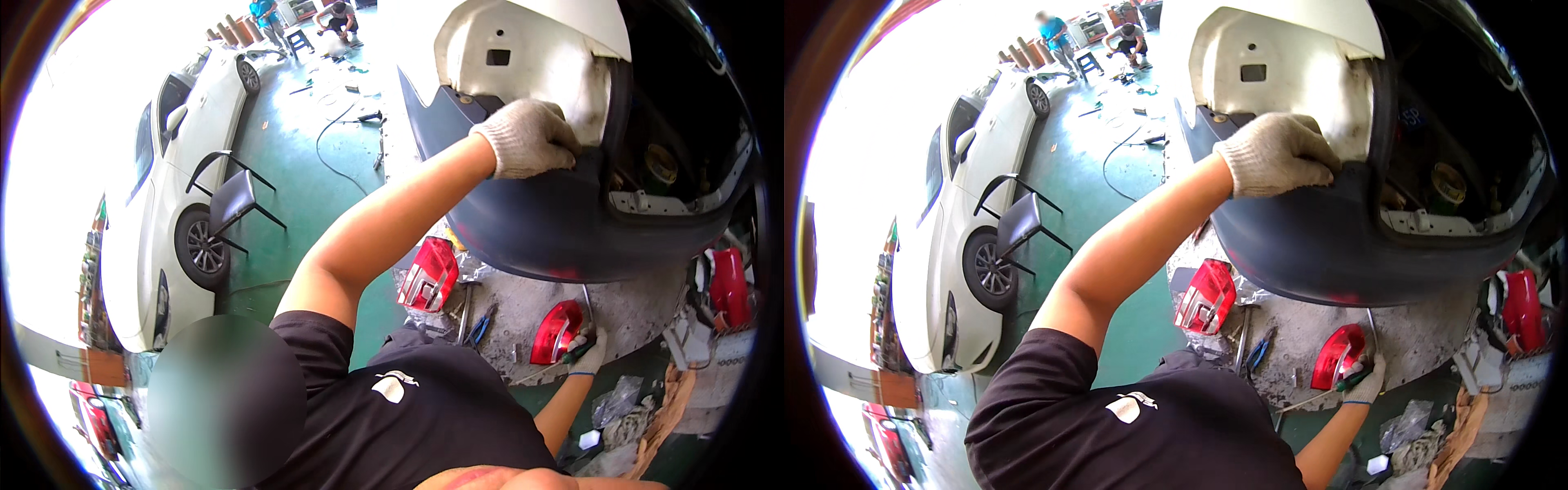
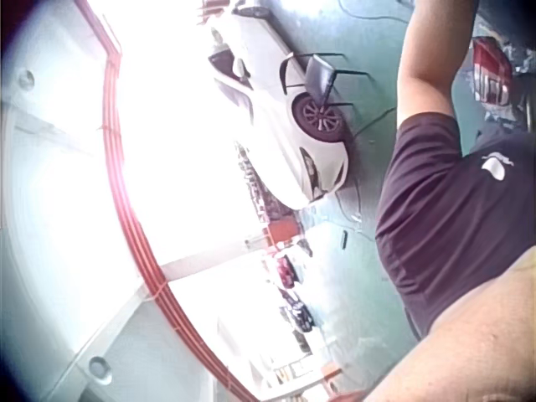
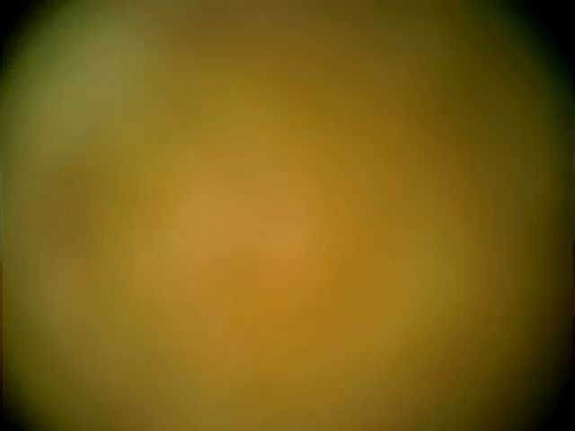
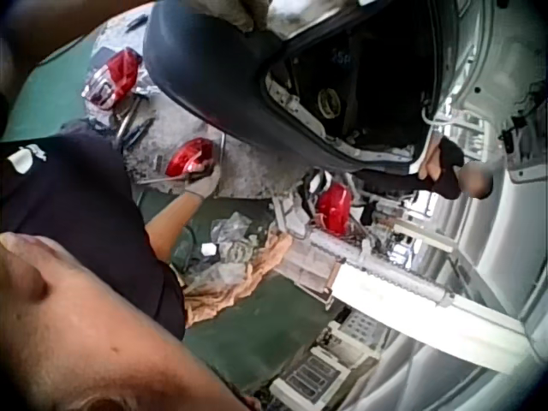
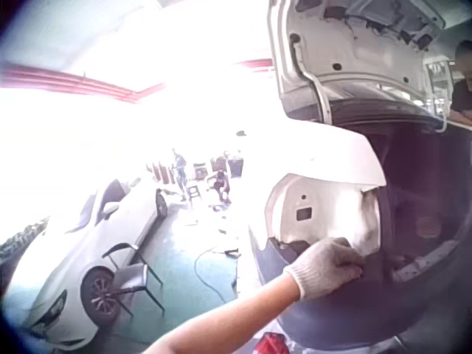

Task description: The person removes a taillight assembly from the rear of a white car, then installs a replacement unit. They align the taillight into the body opening, secure it with fasteners using a screwdriver, and adjust the rear bumper trim to ensure proper fitment.

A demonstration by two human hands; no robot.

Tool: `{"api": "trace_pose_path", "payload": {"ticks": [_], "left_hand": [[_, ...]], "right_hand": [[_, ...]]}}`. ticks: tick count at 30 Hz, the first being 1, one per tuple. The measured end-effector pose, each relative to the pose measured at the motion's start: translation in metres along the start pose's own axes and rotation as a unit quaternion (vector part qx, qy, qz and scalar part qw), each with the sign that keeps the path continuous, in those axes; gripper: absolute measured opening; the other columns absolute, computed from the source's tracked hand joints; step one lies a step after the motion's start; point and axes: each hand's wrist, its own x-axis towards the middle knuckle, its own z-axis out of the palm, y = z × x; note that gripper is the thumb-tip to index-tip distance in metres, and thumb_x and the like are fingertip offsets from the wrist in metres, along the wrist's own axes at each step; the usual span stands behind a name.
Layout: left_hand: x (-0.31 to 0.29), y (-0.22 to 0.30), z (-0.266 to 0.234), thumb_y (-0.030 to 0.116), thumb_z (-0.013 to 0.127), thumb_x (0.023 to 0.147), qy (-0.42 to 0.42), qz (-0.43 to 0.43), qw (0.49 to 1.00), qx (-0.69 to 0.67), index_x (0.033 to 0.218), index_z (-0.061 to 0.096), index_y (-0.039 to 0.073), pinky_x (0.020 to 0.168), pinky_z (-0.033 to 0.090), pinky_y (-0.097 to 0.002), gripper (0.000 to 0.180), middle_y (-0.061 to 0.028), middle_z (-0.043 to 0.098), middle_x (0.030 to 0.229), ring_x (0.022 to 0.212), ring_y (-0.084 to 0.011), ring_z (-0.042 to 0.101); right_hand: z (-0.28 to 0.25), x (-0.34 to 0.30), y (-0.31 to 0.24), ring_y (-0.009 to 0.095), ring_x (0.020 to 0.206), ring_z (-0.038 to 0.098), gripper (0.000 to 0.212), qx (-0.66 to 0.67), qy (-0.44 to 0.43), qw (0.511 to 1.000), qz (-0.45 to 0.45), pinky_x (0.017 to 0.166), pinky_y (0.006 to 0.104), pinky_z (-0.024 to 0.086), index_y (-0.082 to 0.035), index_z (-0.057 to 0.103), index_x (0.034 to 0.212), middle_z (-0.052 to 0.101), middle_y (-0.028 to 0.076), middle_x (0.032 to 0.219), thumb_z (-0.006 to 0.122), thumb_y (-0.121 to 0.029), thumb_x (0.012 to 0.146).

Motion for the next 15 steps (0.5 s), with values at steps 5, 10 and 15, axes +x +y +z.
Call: {"api": "trace_pose_path", "payload": {"ticks": [5, 10, 15], "left_hand": [[0.003, -0.01, 0.003, 0.025, 0.084, 0.087, 0.01, -0.007, 1.0, -0.009, 0.106, 0.088, 0.011, 0.091, 0.059, -0.0425, 0.024, -0.0135, 0.076, 0.102, 0.099, -0.0336, 0.075], [0.002, -0.017, 0.003, 0.026, 0.084, 0.088, 0.009, 0.036, 0.999, -0.005, 0.106, 0.088, 0.01, 0.092, 0.058, -0.0446, 0.024, -0.0155, 0.075, 0.102, 0.099, -0.0358, 0.073], [-0.001, -0.023, -0.002, 0.028, 0.08, 0.089, 0.005, 0.064, 0.998, -0.012, 0.107, 0.087, 0.01, 0.095, 0.056, -0.0455, 0.026, -0.0179, 0.074, 0.103, 0.102, -0.0378, 0.073]], "right_hand": [[0.088, -0.04, -0.081, 0.009, 0.054, 0.049, 0.027, -0.051, -0.093, 0.99, -0.089, 0.047, 0.0264, 0.037, -0.015, 0.073, 0.111, 0.062, -0.002, 0.079, 0.071, -0.041, 0.104], [0.199, -0.13, -0.119, 0.007, 0.062, 0.052, 0.026, -0.247, -0.212, 0.893, -0.313, 0.056, 0.0247, 0.041, -0.004, 0.072, 0.126, 0.063, 0.0, 0.084, 0.068, -0.02, 0.106], [0.318, -0.181, -0.12, 0.008, 0.078, 0.06, 0.034, -0.414, -0.233, 0.755, -0.452, 0.064, 0.0243, 0.047, 0.001, 0.07, 0.138, 0.071, 0.008, 0.114, 0.064, -0.008, 0.106]]}}
